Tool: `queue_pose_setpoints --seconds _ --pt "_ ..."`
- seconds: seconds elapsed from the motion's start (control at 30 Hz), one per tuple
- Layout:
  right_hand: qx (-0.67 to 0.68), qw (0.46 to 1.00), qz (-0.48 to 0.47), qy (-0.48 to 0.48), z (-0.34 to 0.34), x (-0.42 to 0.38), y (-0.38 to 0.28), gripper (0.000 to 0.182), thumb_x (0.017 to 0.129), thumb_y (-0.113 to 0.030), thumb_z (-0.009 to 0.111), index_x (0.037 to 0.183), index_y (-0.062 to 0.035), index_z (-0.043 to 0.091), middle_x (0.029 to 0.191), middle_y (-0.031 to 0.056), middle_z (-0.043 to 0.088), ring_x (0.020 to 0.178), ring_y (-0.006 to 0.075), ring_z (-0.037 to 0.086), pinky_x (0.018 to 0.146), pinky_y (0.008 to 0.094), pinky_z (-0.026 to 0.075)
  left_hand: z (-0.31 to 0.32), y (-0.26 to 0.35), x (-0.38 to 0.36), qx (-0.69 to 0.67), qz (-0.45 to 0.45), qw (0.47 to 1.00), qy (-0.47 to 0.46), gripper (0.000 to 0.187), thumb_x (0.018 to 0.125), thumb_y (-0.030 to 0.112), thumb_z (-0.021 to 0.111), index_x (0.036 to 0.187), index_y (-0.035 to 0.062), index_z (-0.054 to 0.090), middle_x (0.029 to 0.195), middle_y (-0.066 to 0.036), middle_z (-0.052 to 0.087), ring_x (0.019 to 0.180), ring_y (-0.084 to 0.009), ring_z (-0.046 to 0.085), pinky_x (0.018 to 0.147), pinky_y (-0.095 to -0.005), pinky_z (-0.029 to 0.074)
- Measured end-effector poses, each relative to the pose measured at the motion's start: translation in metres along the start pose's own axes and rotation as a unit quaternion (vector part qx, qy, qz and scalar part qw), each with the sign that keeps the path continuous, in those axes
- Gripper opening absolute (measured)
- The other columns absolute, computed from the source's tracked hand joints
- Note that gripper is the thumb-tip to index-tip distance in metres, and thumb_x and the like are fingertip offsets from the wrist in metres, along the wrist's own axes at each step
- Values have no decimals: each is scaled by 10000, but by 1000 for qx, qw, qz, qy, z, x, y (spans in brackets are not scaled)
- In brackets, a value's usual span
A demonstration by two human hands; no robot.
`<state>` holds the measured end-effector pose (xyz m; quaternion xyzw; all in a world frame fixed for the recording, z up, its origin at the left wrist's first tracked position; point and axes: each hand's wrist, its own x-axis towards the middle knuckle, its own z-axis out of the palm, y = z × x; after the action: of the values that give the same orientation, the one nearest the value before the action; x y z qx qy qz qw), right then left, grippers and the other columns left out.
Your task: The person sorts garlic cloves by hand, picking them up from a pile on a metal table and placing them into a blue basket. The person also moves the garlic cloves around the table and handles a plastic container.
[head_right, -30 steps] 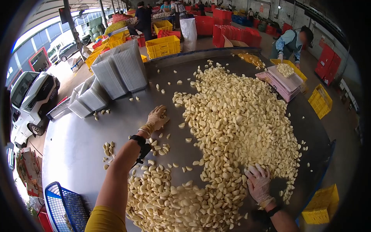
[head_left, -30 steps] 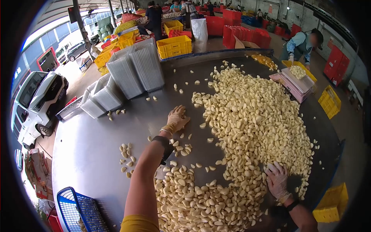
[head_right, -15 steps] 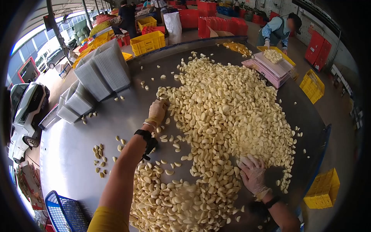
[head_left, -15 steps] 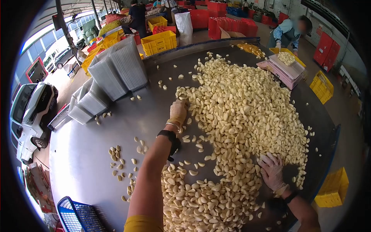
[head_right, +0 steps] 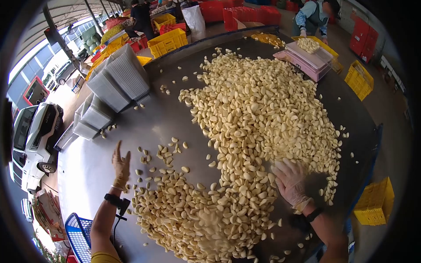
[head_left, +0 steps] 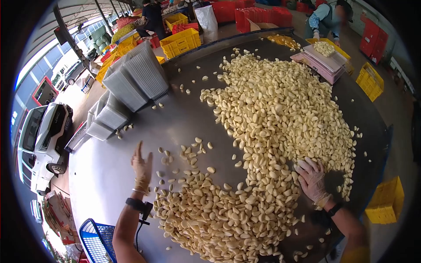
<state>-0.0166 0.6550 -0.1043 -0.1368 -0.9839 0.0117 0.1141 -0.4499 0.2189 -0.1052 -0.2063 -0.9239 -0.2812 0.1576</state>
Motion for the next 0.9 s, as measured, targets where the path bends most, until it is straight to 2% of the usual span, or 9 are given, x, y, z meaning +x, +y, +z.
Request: queue_pose_setpoints --seconds 0.07,0.13,0.23,0.3,0.4,0.43,0.53,0.73,0.9 --pt "0 1000 -11 1 -1 1 -1 403 877 -216 581 1277 -171 612 1385 43 504 1349 283 396 1121 553 258 13 -148 18 150 -16 984 89 724 930 324 622 1552 152 294 1450 -188 492 1356 -365 417 1133 -436 276" --pt "-9 1000 -5 1 4 1 0 406 875 -216 583 1277 -173 612 1385 44 507 1348 281 399 1124 557 253 7 -136 18 -100 -223 969 -37 695 956 318 597 1550 119 299 1447 -195 494 1384 -332 415 1128 -411 317" --pt "-15 1000 -5 -11 6 0 -1 412 868 -217 589 1278 -179 614 1387 40 509 1351 279 398 1129 563 242 18 -14 6 -382 -100 892 -219 604 970 236 601 1510 80 380 1461 -132 497 1277 -238 522 1074 -333 415" --pt "-16 1000 -7 -9 3 0 -3 417 863 -217 594 1278 -185 615 1390 35 507 1353 279 394 1132 565 234 20 89 -14 -507 -198 726 -421 673 949 314 652 1517 91 366 1373 -105 567 1198 -208 560 969 -348 511" --pt "-28 999 -13 -26 -5 7 -5 402 868 -197 578 1269 -163 598 1402 55 487 1371 297 373 1148 561 211 70 148 -56 -268 373 767 -448 591 982 271 604 1519 172 376 1489 -121 460 1257 -271 539 1085 -403 437" --pt "-59 997 -47 -28 -7 14 -5 395 863 -207 599 1256 -175 615 1389 29 501 1363 279 383 1146 561 214 73 165 -72 -313 285 711 -561 595 990 338 573 1522 170 365 1526 -125 412 1345 -315 459 1153 -449 350" --pt "-76 987 -126 60 -21 75 -20 331 883 -214 625 1214 -200 649 1292 -17 550 1304 215 429 1146 539 230 91 178 -92 -277 390 708 -520 615 975 348 581 1527 187 363 1547 -64 406 1445 -246 345 1228 -441 147" --pt "67 961 -88 255 41 278 -17 205 902 -212 634 1099 -178 674 1169 -4 585 1136 211 512 1069 473 326 84 182 -87 -239 376 696 -564 643 1002 432 517 1549 172 302 1589 -14 337 1480 -200 272 1236 -490 78" --pt "-191 973 92 87 63 308 -30 211 882 -248 643 1075 -184 698 1118 2 603 1158 227 519 1093 529 286 81 184 -90 -268 356 693 -567 619 1013 439 493 1543 172 317 1597 -34 315 1490 -213 245 1229 -501 39"
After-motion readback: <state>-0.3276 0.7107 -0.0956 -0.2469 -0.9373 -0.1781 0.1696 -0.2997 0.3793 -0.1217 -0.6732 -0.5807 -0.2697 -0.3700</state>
